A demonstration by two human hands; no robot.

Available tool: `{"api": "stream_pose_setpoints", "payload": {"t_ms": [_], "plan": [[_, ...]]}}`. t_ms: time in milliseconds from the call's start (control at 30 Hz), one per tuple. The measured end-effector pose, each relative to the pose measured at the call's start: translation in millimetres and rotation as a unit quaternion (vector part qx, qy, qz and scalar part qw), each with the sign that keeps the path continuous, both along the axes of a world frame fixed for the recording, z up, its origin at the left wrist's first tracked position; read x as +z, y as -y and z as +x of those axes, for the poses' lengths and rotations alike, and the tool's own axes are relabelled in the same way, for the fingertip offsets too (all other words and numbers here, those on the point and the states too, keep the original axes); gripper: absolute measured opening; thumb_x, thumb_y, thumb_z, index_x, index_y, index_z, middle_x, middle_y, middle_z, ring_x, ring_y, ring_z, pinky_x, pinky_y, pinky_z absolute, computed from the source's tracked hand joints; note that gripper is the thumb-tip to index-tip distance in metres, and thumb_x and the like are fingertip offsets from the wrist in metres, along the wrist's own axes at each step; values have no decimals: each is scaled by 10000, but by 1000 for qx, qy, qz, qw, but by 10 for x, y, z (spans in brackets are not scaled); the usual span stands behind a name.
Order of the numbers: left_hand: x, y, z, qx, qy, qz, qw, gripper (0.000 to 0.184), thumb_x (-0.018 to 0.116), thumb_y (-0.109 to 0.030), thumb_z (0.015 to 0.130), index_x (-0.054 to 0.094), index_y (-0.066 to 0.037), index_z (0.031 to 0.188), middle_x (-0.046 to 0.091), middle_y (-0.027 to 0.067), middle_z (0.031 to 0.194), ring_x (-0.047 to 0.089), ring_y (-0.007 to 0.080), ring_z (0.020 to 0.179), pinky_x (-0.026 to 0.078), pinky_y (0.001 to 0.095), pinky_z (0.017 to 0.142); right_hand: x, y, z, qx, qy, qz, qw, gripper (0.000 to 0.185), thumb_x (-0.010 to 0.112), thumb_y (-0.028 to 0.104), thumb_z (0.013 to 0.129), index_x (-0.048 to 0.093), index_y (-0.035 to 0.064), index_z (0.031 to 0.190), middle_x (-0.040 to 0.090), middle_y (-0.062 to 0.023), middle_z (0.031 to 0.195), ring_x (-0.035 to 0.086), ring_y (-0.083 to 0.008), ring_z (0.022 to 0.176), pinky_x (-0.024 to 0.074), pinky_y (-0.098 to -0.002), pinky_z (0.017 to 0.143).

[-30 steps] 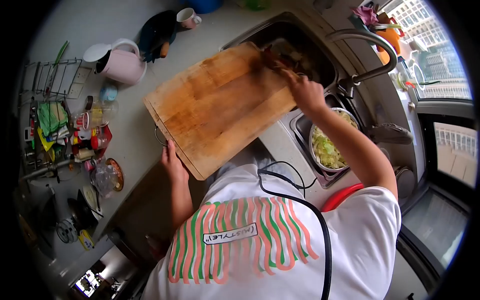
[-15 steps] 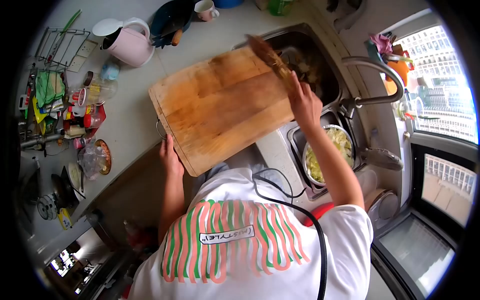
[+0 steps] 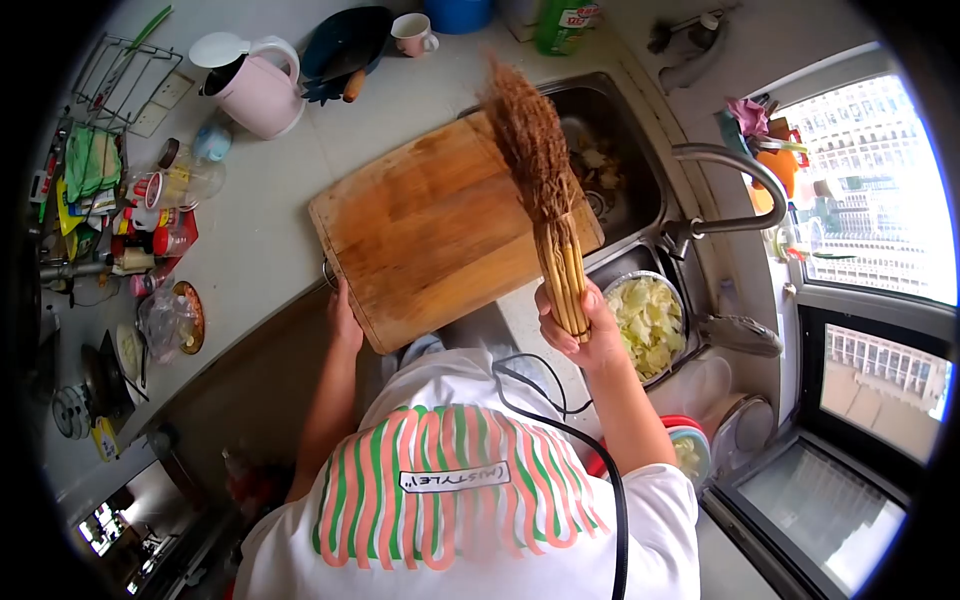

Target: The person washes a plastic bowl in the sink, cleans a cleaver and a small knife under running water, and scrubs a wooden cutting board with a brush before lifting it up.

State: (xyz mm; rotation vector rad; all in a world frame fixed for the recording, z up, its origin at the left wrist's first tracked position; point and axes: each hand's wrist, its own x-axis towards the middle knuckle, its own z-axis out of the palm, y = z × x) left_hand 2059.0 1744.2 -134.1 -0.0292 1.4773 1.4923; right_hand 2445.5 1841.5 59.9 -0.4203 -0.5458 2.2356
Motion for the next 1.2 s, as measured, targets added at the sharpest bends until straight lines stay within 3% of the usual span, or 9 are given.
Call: {"api": "stream_pose_setpoints", "payload": {"t_ms": [100, 200, 267, 367, 533, 600, 733, 833, 1200], "plan": [[-39, -20, 13, -15, -21, -31, 999, 483, 631, -400, 982, 548, -36, 1289, 621, 77, 1267, 604, 214, 1151, 495, 373, 971, 173, -139, 49, -91, 281, 74, 953, 653, 700, 269, 933, 385, 104, 1480, 626, -111, 891, 470, -64, 467, 383, -180, 403], [36, 1, 86, 20, -136, -68, 988, 488, 680, -382, 955, 542, -16, 1248, 628, 84, 1220, 613, 200, 1091, 494, 356, 945, 40, -430, 397, -120, 605, 198, 762, 711, 694, 113, 933, 353, 160, 1555, 707, -126, 970, 605, -89, 637, 495, -199, 569], [219, -82, 37, 63, -203, -48, 976, 469, 722, -343, 931, 537, -4, 1198, 632, 91, 1178, 617, 188, 1047, 493, 342, 923, -40, -498, 532, -159, 717, 276, 620, 586, 657, 97, 950, 453, 140, 1497, 657, -142, 1307, 646, -172, 1133, 497, -305, 925], [692, -150, 5, 157, -229, -7, 961, 432, 795, -242, 880, 505, 3, 1087, 623, 90, 1064, 610, 169, 967, 487, 321, 874, -171, -545, 736, -211, 730, 416, 499, 608, 655, 167, 941, 437, 211, 1507, 678, -188, 1142, 689, -328, 999, 538, -374, 809], [763, 355, -484, 157, -344, -23, 925, 488, 760, -231, 907, 437, 21, 1172, 586, 103, 1070, 583, 182, 975, 496, 344, 861, -862, -226, 821, -103, 883, 333, 314, 647, 620, 215, 938, 373, 368, 1516, 620, -157, 975, 654, -395, 783, 518, -478, 645], [1133, 557, -549, 169, -359, -13, 918, 440, 748, -245, 920, 463, 16, 1132, 596, 89, 1038, 588, 171, 937, 496, 336, 840, -994, -152, 1006, 82, 896, 299, 318, 561, 613, 297, 958, 424, 277, 1487, 634, -186, 1001, 639, -447, 815, 500, -534, 680], [1647, 947, -751, 200, -449, -70, 868, 463, 720, -240, 943, 414, 17, 1177, 608, 140, 1091, 607, 192, 978, 507, 329, 869, -814, -62, 787, -121, 885, 294, 339, 591, 601, 229, 958, 396, 365, 1495, 647, -175, 1027, 644, -441, 823, 515, -527, 694], [2021, 1082, -943, 221, -472, -60, 851, 484, 696, -220, 960, 362, 6, 1229, 609, 183, 1122, 618, 210, 1006, 517, 317, 885, -1055, -18, 952, 91, 895, 277, 337, 597, 595, 205, 951, 405, 377, 1490, 645, -178, 1058, 641, -443, 856, 514, -533, 699], [2975, 839, -1372, 148, -578, 21, 802, 497, 675, -108, 958, 311, -29, 1287, 635, 201, 1074, 637, 200, 970, 516, 304, 870, -1155, 192, 606, -103, 865, 304, 386, 486, 595, 269, 967, 500, 266, 1444, 641, -179, 988, 633, -421, 818, 503, -496, 655]]}}
